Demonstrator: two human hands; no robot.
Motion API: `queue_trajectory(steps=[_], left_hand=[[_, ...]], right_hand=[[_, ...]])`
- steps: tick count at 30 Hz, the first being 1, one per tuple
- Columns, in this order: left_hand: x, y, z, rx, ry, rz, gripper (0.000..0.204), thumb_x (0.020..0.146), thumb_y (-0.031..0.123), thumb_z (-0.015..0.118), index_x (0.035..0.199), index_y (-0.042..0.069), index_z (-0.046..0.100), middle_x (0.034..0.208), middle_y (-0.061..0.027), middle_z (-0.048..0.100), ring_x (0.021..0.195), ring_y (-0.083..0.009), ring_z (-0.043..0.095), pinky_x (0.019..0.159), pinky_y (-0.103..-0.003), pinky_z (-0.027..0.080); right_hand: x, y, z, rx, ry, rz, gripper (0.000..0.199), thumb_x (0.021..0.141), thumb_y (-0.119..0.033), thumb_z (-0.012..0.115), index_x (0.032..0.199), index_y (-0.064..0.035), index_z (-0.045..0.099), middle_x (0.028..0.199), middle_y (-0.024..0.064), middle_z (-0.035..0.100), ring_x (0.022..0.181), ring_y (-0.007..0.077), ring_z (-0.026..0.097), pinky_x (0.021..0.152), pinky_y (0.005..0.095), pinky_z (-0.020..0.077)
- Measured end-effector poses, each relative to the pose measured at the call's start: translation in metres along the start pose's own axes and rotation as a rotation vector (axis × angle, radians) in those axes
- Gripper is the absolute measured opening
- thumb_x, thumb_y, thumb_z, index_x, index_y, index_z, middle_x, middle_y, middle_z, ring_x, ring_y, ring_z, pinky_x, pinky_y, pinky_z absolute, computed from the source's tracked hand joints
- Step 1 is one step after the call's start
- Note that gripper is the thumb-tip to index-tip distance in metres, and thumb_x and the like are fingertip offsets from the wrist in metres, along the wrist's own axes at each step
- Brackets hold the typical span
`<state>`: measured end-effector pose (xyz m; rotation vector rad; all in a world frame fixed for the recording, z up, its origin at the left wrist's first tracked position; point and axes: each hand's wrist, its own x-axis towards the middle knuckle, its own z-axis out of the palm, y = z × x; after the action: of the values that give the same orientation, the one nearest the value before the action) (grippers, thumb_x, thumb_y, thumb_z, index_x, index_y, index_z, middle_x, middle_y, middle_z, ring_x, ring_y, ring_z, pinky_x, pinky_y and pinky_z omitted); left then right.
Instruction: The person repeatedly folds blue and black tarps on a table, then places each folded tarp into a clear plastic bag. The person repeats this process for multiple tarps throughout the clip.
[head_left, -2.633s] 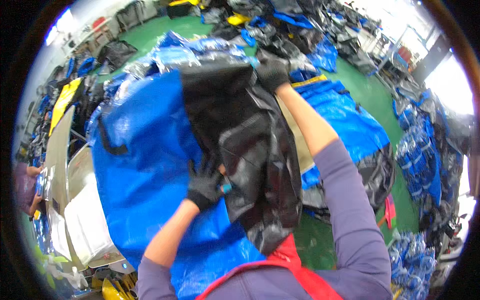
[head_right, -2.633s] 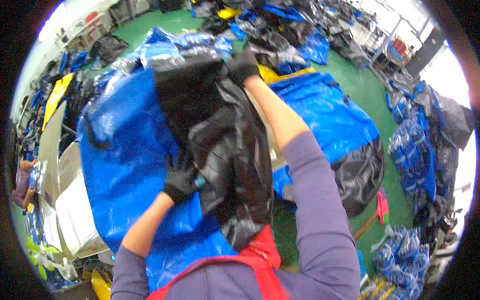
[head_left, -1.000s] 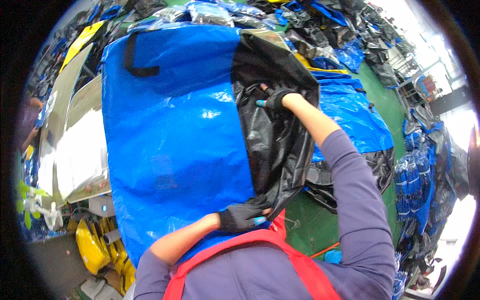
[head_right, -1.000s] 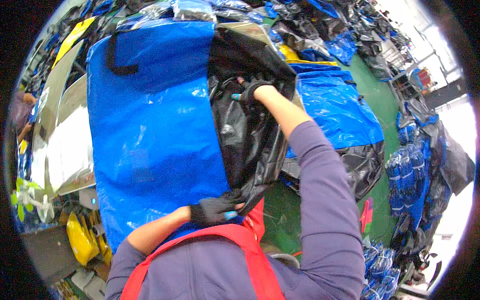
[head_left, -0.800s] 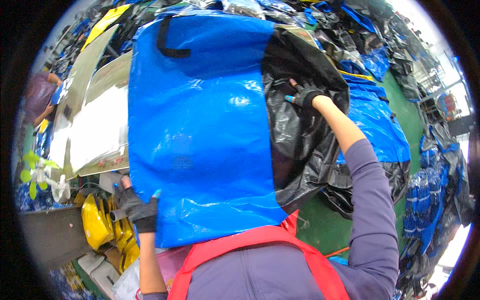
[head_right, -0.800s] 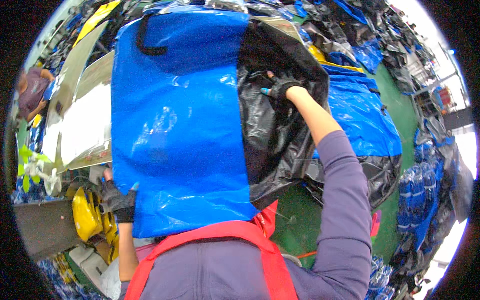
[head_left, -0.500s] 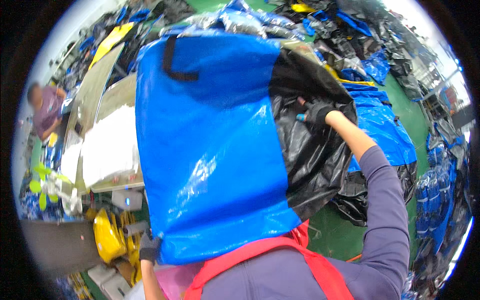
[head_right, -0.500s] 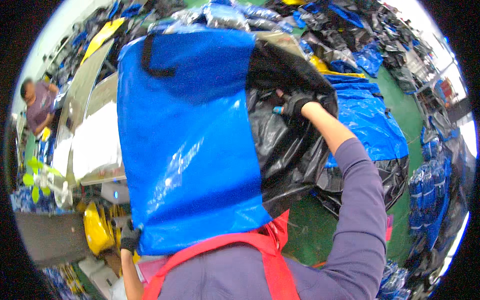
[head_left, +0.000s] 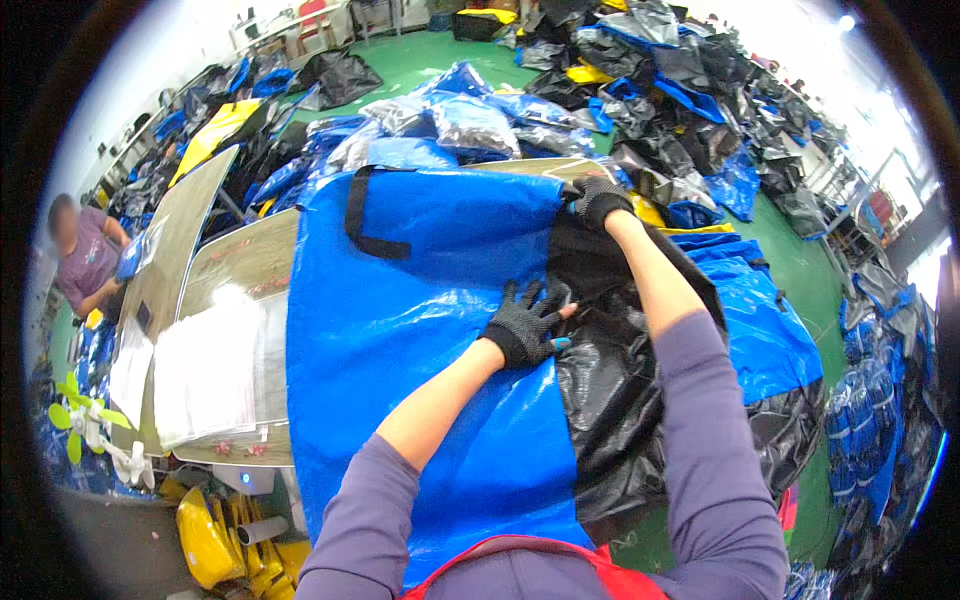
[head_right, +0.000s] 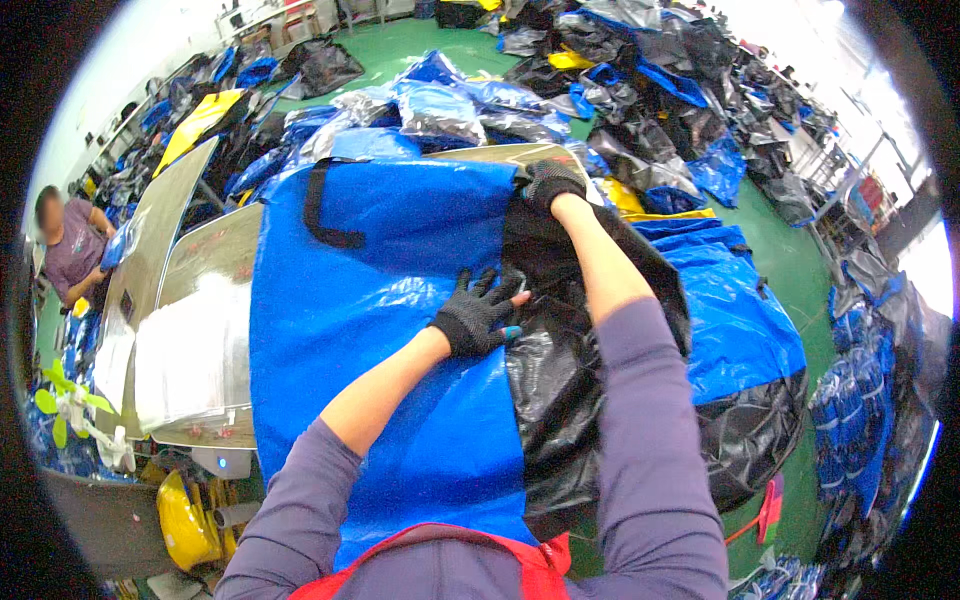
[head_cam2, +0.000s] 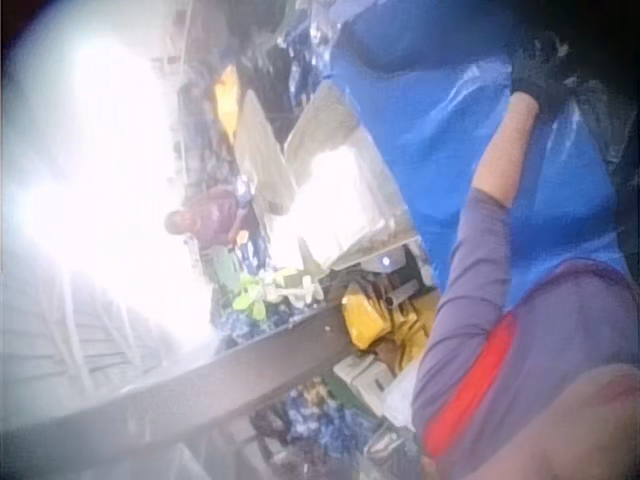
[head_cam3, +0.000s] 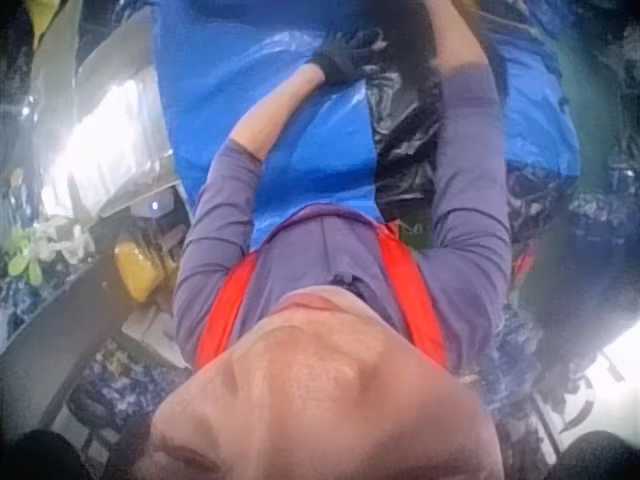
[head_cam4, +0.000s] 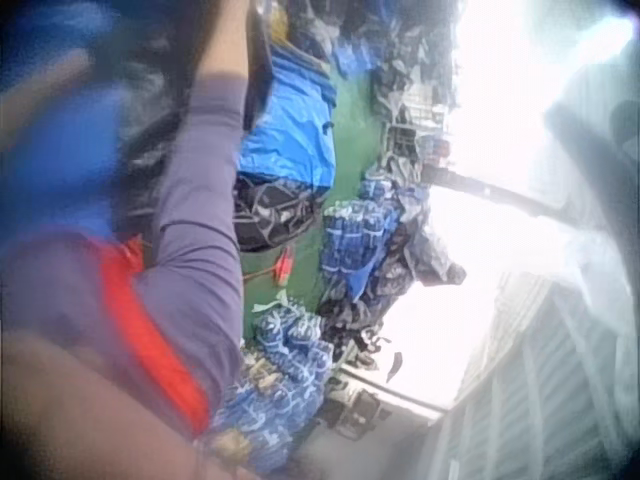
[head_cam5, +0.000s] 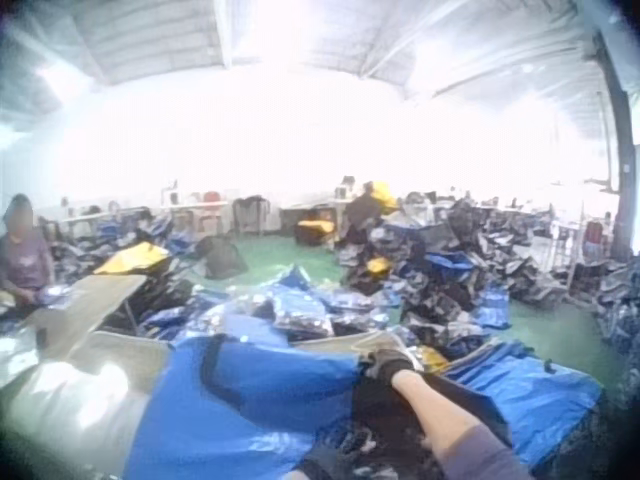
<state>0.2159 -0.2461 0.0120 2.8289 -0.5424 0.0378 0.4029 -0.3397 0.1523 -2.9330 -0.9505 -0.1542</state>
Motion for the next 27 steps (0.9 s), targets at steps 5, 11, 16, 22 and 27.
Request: queue_trajectory(steps=[5, 11, 16, 22, 27], left_hand=[[-0.072, -0.098, -0.007, -0.038, 0.108, 0.241, 0.063, 0.086, 0.052, 0.055, 0.136, 0.014, 0.050, 0.148, -0.0168, 0.036, 0.138, -0.0386, 0.030, 0.114, -0.048, 0.021], [-0.278, -0.205, -0.108, -0.093, 0.192, -0.630, 0.039, 0.088, 0.027, 0.059, 0.122, 0.007, 0.059, 0.119, -0.0191, 0.062, 0.111, -0.0338, 0.058, 0.098, -0.039, 0.044], [-0.202, -0.179, -0.224, 0.135, 1.053, -0.183, 0.035, 0.089, 0.021, 0.058, 0.119, 0.004, 0.058, 0.105, -0.0217, 0.065, 0.097, -0.0379, 0.061, 0.082, -0.040, 0.049], [-0.090, -0.082, -0.229, 0.525, -0.986, -0.316, 0.056, 0.080, 0.056, 0.056, 0.105, 0.008, 0.071, 0.115, -0.0205, 0.064, 0.102, -0.0333, 0.065, 0.089, -0.044, 0.049], [-0.248, -0.091, -0.142, 0.460, -0.514, -0.655, 0.102, 0.074, 0.077, 0.049, 0.149, 0.012, 0.028, 0.155, -0.0189, 0.022, 0.142, -0.0420, 0.017, 0.110, -0.064, 0.013]], right_hand=[[-0.134, -0.031, 0.015, 0.387, 0.092, -0.491, 0.040, 0.096, -0.037, 0.046, 0.121, -0.0092, 0.059, 0.100, 0.0193, 0.067, 0.088, 0.0384, 0.065, 0.078, 0.0468, 0.0518], [-0.229, -0.001, 0.085, 0.042, -0.200, -0.822, 0.040, 0.091, -0.019, 0.047, 0.130, -0.0235, 0.053, 0.082, 0.0126, 0.063, 0.074, 0.0299, 0.064, 0.061, 0.0422, 0.0512], [-0.209, -0.011, 0.071, -0.090, -0.416, -0.832, 0.040, 0.091, -0.024, 0.048, 0.131, -0.0253, 0.053, 0.083, 0.0111, 0.064, 0.076, 0.0282, 0.065, 0.060, 0.0429, 0.0508], [-0.174, -0.023, -0.026, 0.228, -0.135, -0.755, 0.032, 0.082, -0.035, 0.058, 0.107, -0.0167, 0.067, 0.092, 0.0163, 0.067, 0.083, 0.0329, 0.066, 0.070, 0.0456, 0.0521], [-0.194, 0.011, 0.016, -0.074, -0.214, -0.216, 0.092, 0.076, -0.058, 0.062, 0.149, -0.0171, 0.024, 0.151, 0.0208, 0.028, 0.143, 0.0408, 0.016, 0.106, 0.0706, 0.0083]])
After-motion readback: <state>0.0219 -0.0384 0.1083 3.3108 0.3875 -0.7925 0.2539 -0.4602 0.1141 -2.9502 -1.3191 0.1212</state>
